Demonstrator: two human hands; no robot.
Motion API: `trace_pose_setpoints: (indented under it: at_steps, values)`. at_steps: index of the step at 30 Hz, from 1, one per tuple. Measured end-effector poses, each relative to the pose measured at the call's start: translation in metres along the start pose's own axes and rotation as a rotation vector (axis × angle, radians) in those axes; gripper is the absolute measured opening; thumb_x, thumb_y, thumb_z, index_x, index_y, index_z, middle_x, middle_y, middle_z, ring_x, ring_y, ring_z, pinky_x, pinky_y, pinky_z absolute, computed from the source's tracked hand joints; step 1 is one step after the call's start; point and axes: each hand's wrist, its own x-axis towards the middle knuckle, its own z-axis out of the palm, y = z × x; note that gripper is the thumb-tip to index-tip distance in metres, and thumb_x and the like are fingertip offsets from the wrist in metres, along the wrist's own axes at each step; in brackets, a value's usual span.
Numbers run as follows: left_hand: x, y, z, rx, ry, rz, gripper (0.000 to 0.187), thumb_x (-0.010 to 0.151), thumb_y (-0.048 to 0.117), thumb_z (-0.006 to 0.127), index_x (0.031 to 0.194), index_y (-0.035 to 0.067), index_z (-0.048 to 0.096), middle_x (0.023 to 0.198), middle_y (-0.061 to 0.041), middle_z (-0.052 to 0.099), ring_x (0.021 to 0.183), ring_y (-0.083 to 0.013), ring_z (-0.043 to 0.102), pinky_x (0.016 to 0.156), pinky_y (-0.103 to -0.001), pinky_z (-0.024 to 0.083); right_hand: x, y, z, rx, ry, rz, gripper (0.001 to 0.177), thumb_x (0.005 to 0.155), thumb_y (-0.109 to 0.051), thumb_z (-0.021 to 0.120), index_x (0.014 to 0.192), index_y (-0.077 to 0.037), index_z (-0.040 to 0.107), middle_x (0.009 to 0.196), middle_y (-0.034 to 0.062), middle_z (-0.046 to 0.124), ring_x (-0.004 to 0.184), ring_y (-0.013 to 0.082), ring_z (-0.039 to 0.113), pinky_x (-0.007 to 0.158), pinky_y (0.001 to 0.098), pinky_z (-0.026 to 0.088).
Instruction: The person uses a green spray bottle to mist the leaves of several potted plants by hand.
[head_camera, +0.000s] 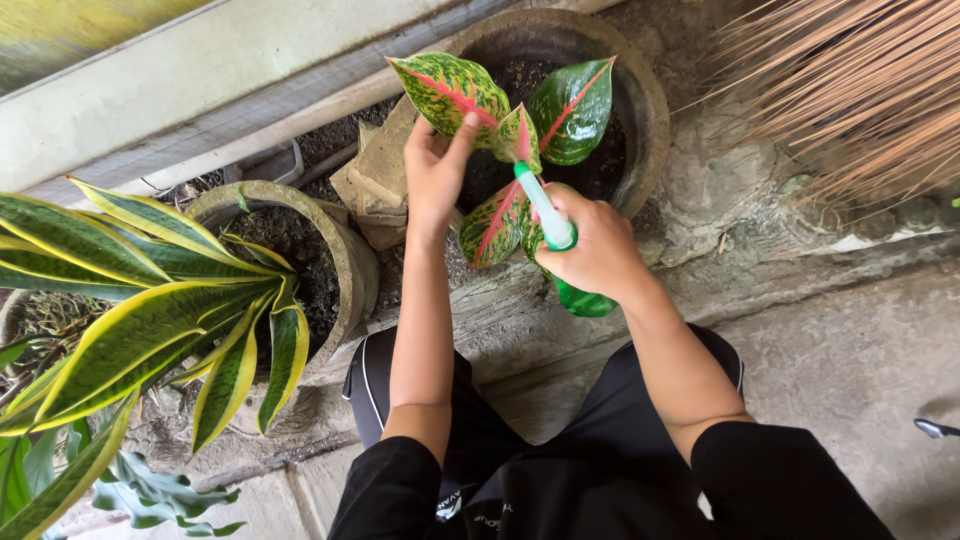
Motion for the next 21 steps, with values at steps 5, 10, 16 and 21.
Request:
trace_pose_setpoints:
  at_steps: [5,10,16,21]
  values:
    - [0.0,0.018,-0.008,0.085,0.265,-0.187,0.044,0.104,0.018,0.057,0.144,0.002,0.051,0.134,-0.009,0.064,0.122,-0.0218,0.065,0.101,-0.039,0.056,0.002,-0.002,0.007,0.069,0.0,-0.027,0.054,0.069,-0.016,0.075,0.122,-0.016,0.062,0.091,0.0086,0.073,0.082,0.0313,0.072,0.071,0.0415,0.053]
    - [-0.011,0.029,-0.042,0.304,0.255,0.016,0.045,0.109,0.003,0.049,0.154,-0.003,0.043,0.147,-0.02,0.059,0.136,-0.03,0.06,0.114,-0.044,0.046,0.001,-0.006,0.017,0.092,0.003,-0.045,0.06,0.068,-0.014,0.076,0.126,-0.016,0.061,0.092,0.0081,0.073,0.083,0.0305,0.072,0.072,0.0419,0.053]
    - [-0.022,0.045,-0.03,-0.003,0.041,-0.157,0.055,0.098,-0.013,0.044,0.152,-0.008,0.043,0.14,-0.029,0.064,0.13,-0.0353,0.067,0.109,-0.046,0.052,-0.001,-0.01,0.021,0.08,-0.011,-0.013,0.057,0.07,-0.014,0.076,0.126,-0.019,0.063,0.087,0.0068,0.071,0.08,0.0303,0.073,0.071,0.0419,0.055]
    - [-0.02,0.051,-0.015,-0.288,-0.04,-0.269,0.06,0.095,-0.016,0.044,0.154,-0.006,0.036,0.141,-0.029,0.06,0.13,-0.038,0.063,0.111,-0.047,0.056,0.0,-0.007,0.028,0.056,0.05,-0.154,0.075,0.064,-0.016,0.079,0.136,-0.012,0.056,0.097,0.0086,0.075,0.085,0.0357,0.071,0.071,0.045,0.054]
